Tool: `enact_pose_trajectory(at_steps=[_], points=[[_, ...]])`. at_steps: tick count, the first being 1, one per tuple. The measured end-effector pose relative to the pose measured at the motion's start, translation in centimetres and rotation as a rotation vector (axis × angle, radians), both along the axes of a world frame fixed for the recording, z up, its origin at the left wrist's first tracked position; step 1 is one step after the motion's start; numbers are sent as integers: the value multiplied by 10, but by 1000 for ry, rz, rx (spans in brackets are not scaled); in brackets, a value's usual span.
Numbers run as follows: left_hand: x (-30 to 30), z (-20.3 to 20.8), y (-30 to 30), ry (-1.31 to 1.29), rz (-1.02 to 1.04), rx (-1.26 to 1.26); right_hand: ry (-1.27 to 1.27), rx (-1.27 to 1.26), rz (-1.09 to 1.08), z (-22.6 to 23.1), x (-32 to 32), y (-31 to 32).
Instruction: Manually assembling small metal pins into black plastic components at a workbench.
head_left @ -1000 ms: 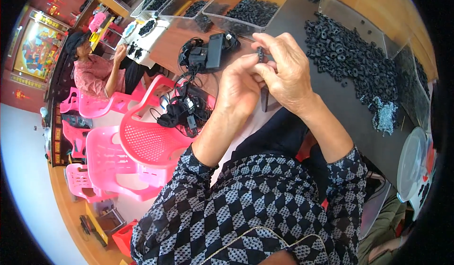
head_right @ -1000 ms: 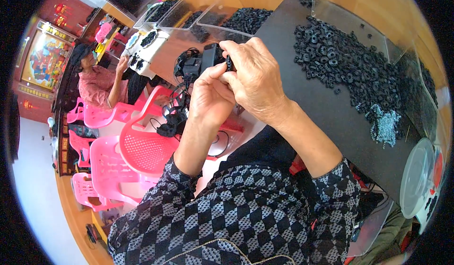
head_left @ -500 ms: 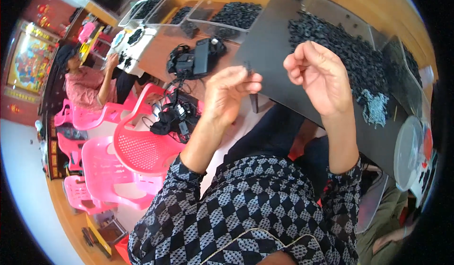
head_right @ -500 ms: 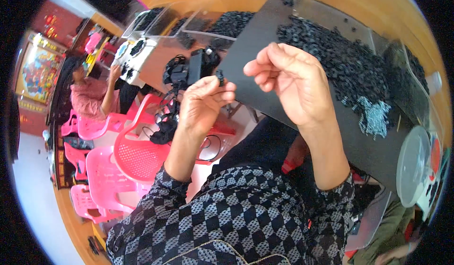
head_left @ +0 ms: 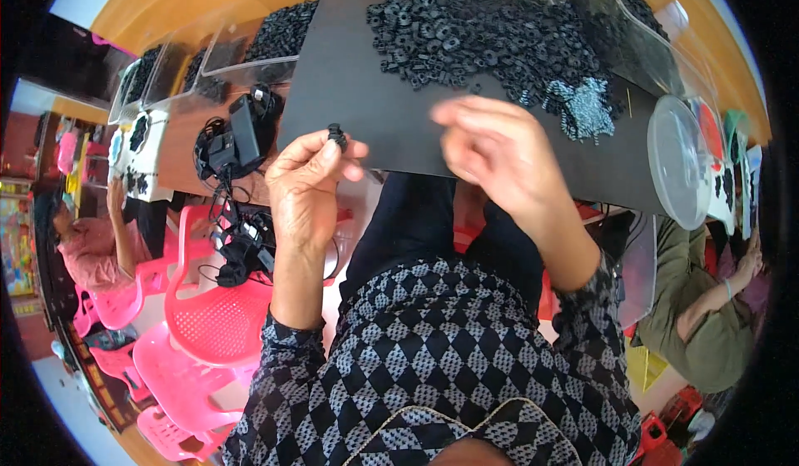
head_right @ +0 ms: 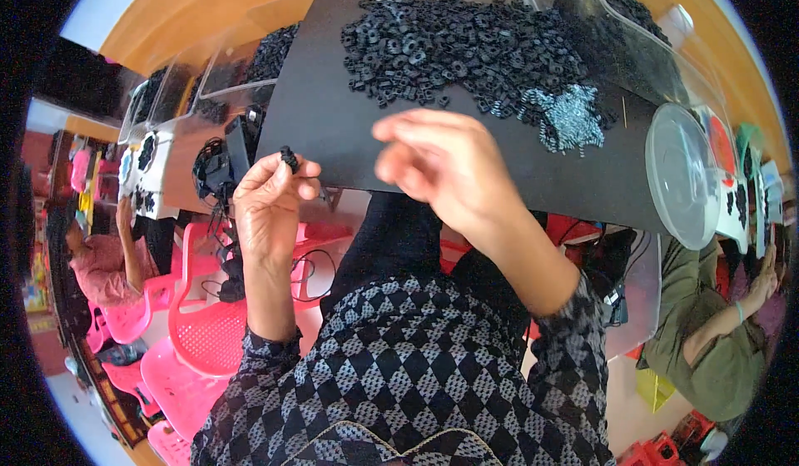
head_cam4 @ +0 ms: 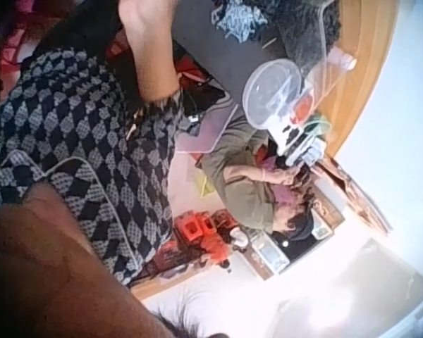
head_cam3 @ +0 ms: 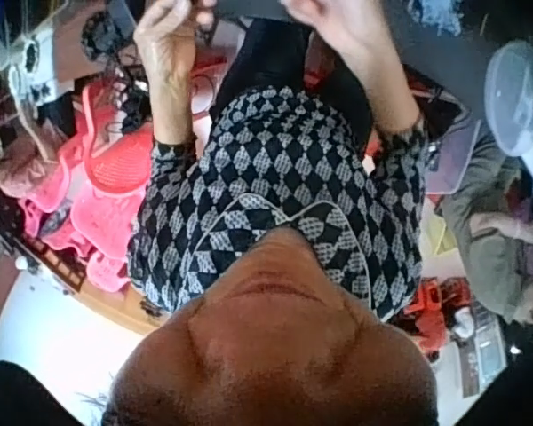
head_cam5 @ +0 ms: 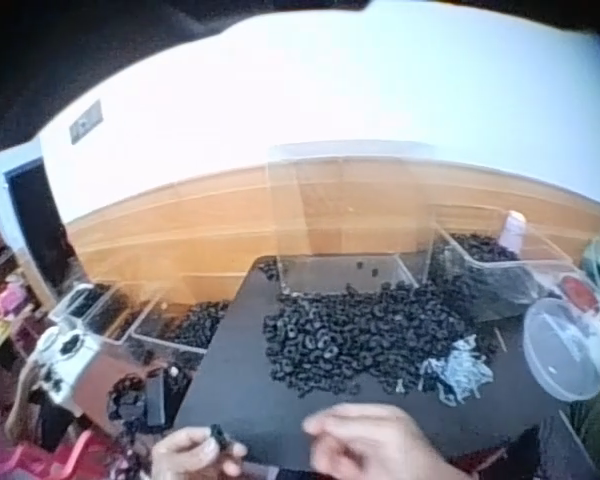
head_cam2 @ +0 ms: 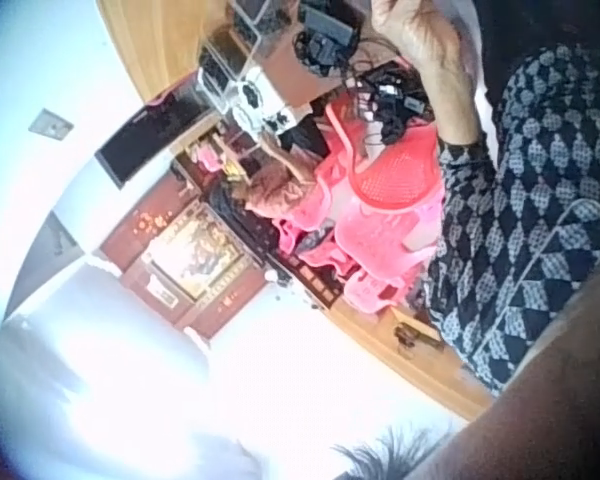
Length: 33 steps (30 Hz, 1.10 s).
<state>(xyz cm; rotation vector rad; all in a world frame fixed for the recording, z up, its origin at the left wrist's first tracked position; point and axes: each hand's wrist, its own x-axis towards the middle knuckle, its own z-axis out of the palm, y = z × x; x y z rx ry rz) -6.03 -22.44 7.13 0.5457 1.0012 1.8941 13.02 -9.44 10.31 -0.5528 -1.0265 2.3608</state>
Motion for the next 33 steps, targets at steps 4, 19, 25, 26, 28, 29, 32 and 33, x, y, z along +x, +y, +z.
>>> enact_pose_trajectory(at_steps=[4,19,25,26,28,29,32,33], points=[[21,1,19,-66,-54,-36,-131,-201,-84,-26,-46,40],[-17,8,0,63,4,-127,-261,819,-89,-1,-86,-16],[-60,2,-24,-77,-95,-53,-345,994,128,22,-126,-19],[-66,2,-28,-29,-93,-56,-415,1071,199,28,-133,-21],[-71,3,-34,-18,-57,-58,-490,1172,240,30,-147,-25],[-73,3,-37,14,-24,-95,-485,1175,243,30,-152,-26],[-76,7,-45,87,77,-183,-548,1170,317,25,-169,-33],[-77,8,-48,127,137,-230,-562,1197,323,23,-176,-36]])
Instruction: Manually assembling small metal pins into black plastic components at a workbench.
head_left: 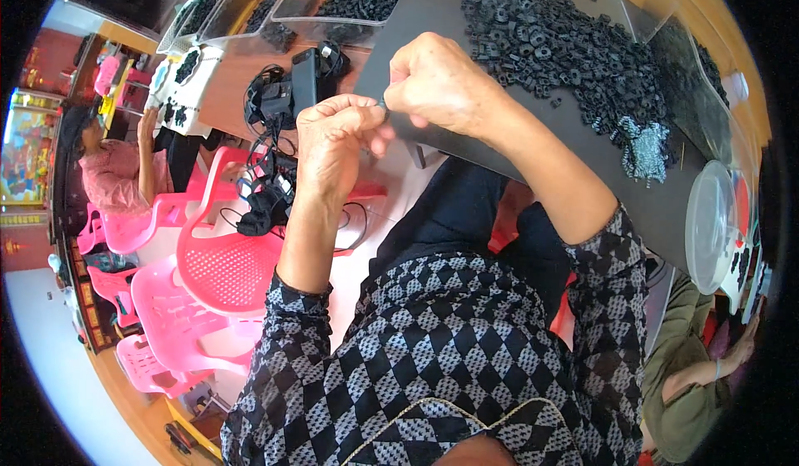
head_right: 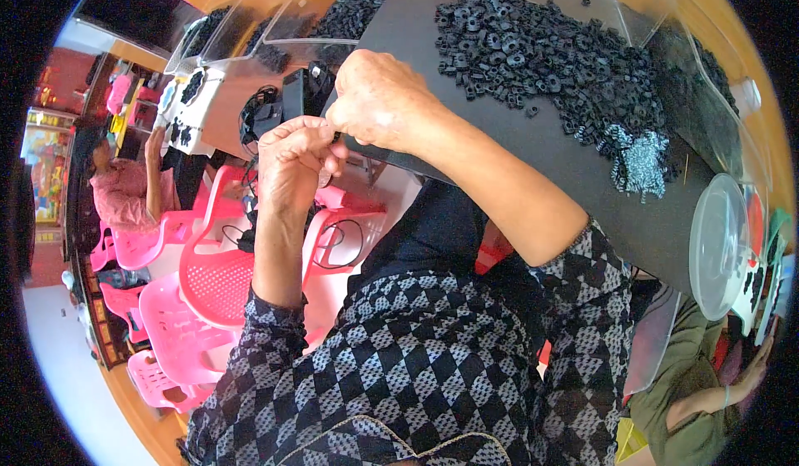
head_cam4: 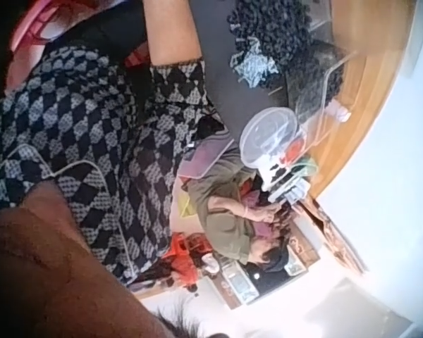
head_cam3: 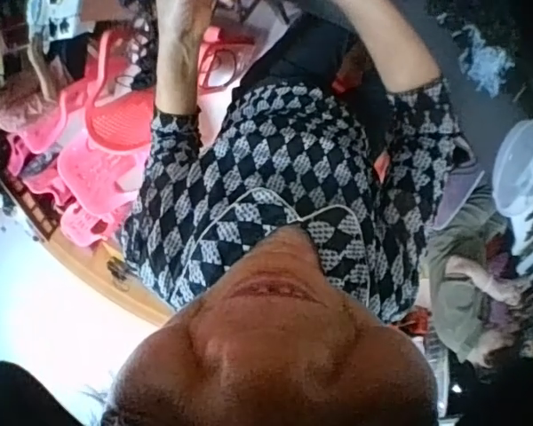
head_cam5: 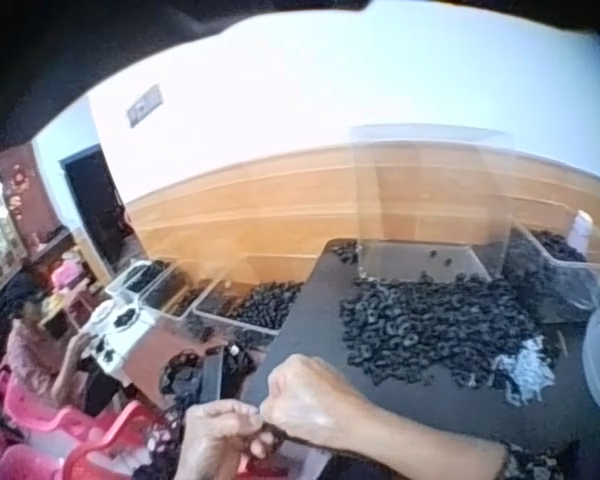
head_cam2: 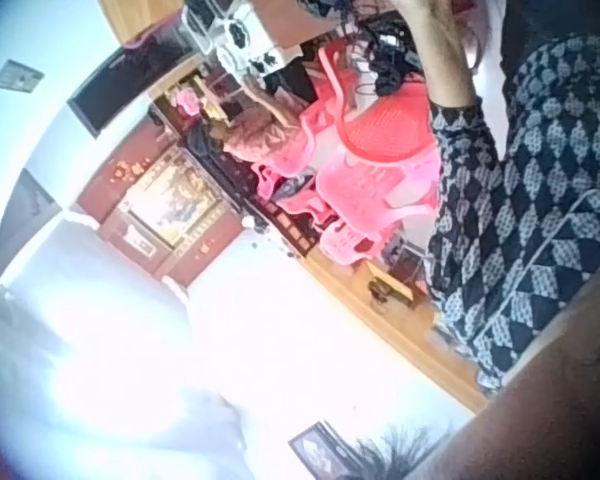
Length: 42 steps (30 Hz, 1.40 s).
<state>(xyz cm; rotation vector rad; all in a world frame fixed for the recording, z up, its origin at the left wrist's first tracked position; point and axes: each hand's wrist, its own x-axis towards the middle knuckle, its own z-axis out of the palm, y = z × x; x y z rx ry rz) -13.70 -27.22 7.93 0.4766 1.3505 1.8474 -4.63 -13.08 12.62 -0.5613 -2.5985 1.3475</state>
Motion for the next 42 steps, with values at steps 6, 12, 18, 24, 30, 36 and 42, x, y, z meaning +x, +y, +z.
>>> enact_pose_trajectory(at_steps=[6,12,18,24,30,36,42], points=[[-43,-24,-1,-315,-60,120,-42,-105,-155,-10,-39,8],[-49,-29,-10,-413,-54,106,8,-75,-61,-7,-36,-12],[-35,-23,-5,-313,-125,124,44,-278,-63,-20,-6,3],[31,-4,38,2,-163,-24,183,-545,-83,-24,64,33],[110,22,128,213,-321,-104,313,-550,-164,-20,150,102],[193,27,194,244,-442,-71,429,-437,-509,8,275,159],[232,27,233,245,-469,-11,511,308,-948,60,383,229]])
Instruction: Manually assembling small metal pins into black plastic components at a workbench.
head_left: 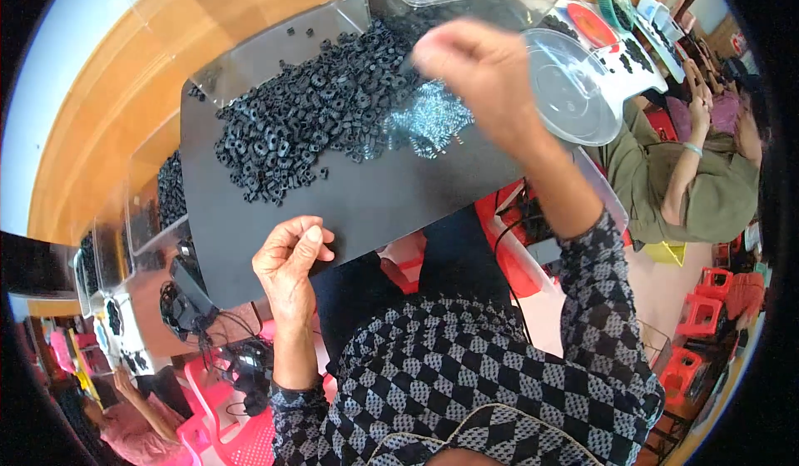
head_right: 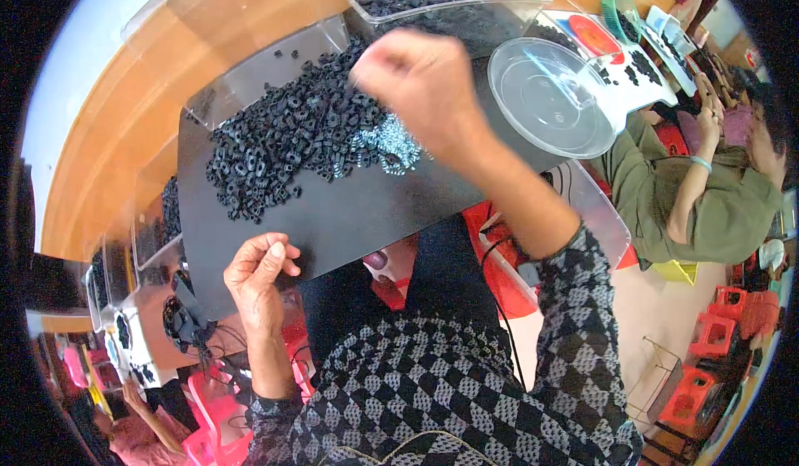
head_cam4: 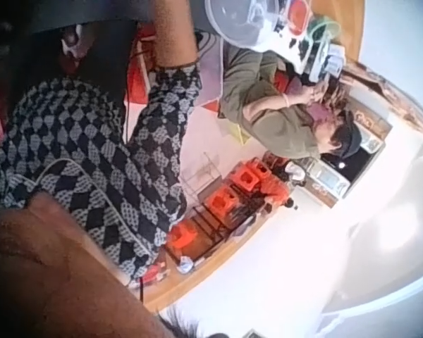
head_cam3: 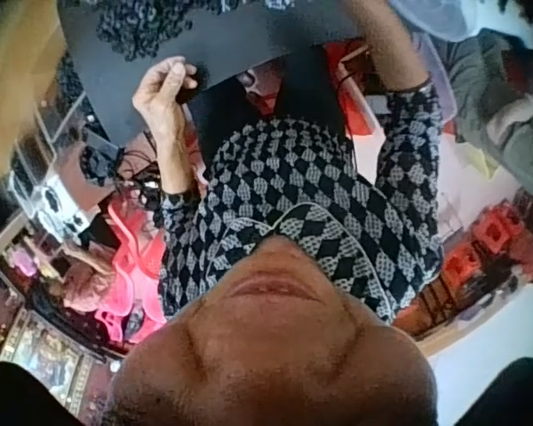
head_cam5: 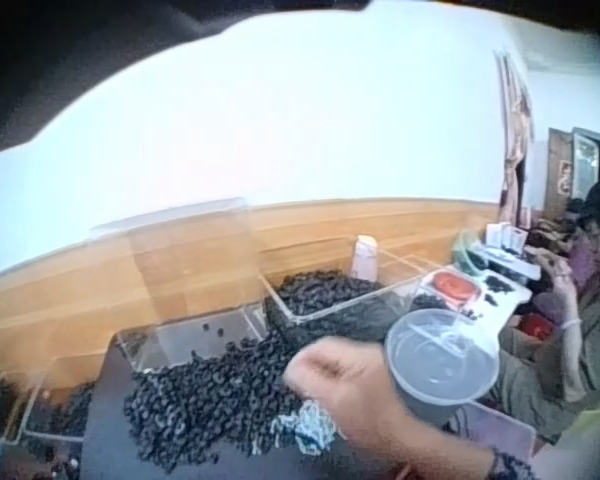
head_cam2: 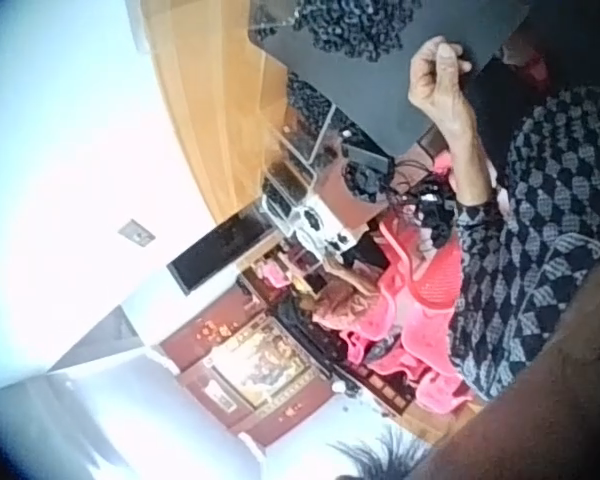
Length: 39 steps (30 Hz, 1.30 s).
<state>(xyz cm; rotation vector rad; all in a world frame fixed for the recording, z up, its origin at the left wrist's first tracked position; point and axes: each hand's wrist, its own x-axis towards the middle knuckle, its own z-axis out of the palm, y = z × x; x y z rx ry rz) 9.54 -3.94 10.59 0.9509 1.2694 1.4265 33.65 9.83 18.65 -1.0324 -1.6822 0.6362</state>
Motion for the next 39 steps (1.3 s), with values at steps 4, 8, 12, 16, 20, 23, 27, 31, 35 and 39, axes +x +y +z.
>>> enact_pose_trajectory(at_steps=[4,8,12,16,20,23,27,31,35,39], points=[[0,-11,10,15,-6,-31,-4,122,-365,15,21,61],[-1,-31,23,29,-55,-13,-528,370,-642,-16,96,147],[-4,-50,32,52,-44,14,-460,485,-624,-17,73,138],[-20,-62,32,158,4,-58,-320,436,-279,-56,-13,72],[-10,-79,42,183,7,43,-428,457,-53,-118,-40,27],[-11,-76,61,723,-10,262,-401,390,10,-129,-47,10],[-10,-62,82,1086,-23,327,-358,326,8,-129,-50,2],[-1,-60,96,1159,-4,330,-321,262,16,-127,-52,-2],[-13,-58,104,1174,140,419,-415,337,37,-134,-62,-5],[-28,-49,119,1193,151,376,-524,438,48,-139,-78,-4]])
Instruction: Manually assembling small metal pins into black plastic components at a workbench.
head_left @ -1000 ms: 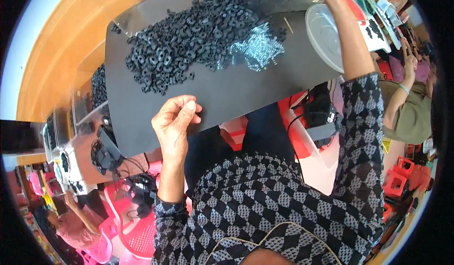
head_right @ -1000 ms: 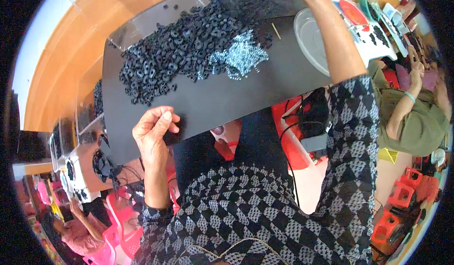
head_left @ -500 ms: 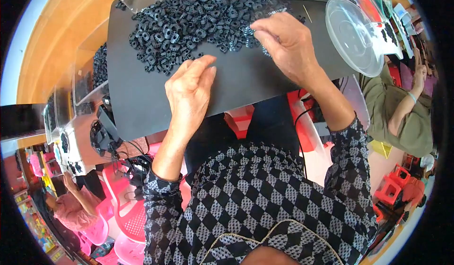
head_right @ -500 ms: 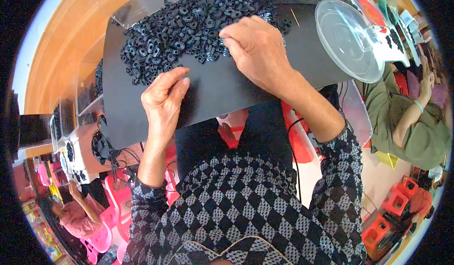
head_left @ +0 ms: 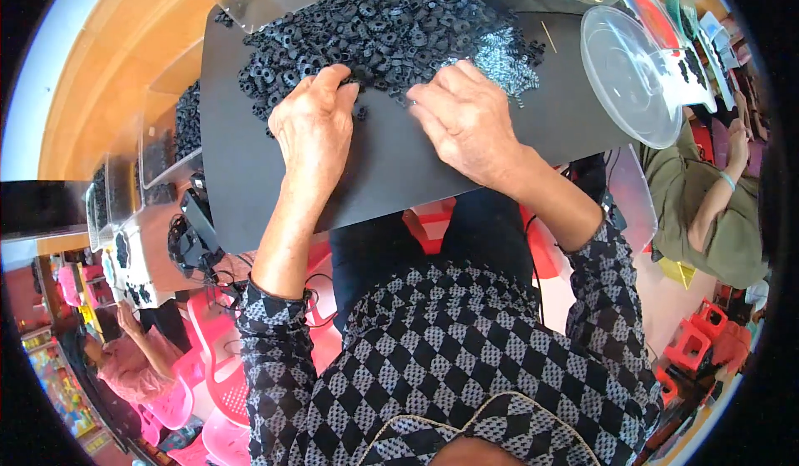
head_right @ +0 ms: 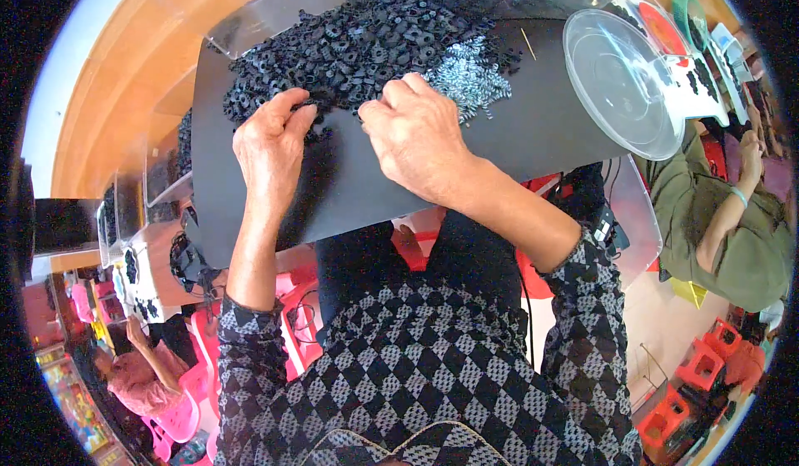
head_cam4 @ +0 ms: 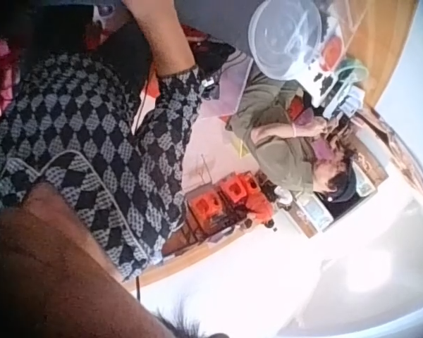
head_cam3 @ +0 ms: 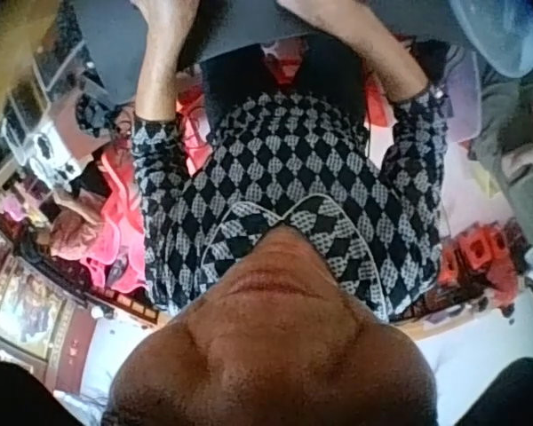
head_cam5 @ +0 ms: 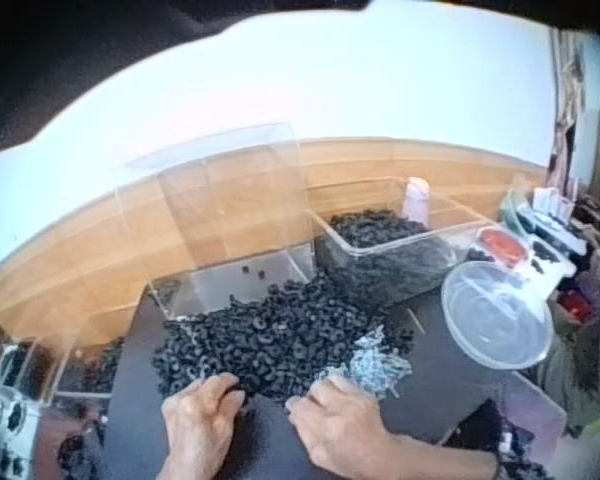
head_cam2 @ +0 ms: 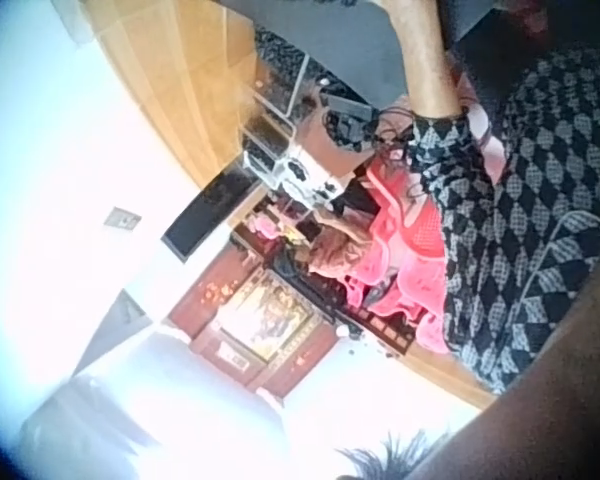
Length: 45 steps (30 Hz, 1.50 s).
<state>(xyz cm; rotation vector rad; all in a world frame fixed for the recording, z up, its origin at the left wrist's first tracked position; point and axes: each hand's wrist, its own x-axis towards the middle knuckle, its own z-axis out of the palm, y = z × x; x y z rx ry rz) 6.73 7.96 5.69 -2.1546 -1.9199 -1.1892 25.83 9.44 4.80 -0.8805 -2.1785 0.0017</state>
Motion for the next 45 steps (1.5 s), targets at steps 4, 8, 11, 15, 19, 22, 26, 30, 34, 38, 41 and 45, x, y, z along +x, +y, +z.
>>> enact_pose_trajectory(at_steps=[4,8,11,15,19,22,26,30,34,38,41,45], points=[[3,2,19,170,27,-88,15,9,15,-1,-16,3],[0,-9,37,315,4,-136,1,26,4,-9,-20,13],[-7,-16,45,344,-28,-100,-2,26,-2,-13,-24,20],[-11,-17,48,326,-62,-95,38,19,-31,-15,-24,23],[-9,-22,43,355,-129,-12,65,2,-40,-19,-23,26],[-7,-28,43,398,-183,60,83,-3,-28,-24,-22,27],[-5,-18,29,144,-245,-12,115,-31,-18,-23,-22,25],[-10,-4,7,-523,-229,-420,254,-204,155,-18,-28,19],[-16,2,-8,-664,-249,-508,299,-331,229,-20,-40,6],[-19,5,-26,-1027,-258,-436,540,-486,155,-21,-51,-10],[-16,-15,-45,-1068,-245,-367,747,-609,92,-22,-64,-27],[-15,-33,-60,-1300,-255,-330,578,-467,43,-28,-73,-44]])
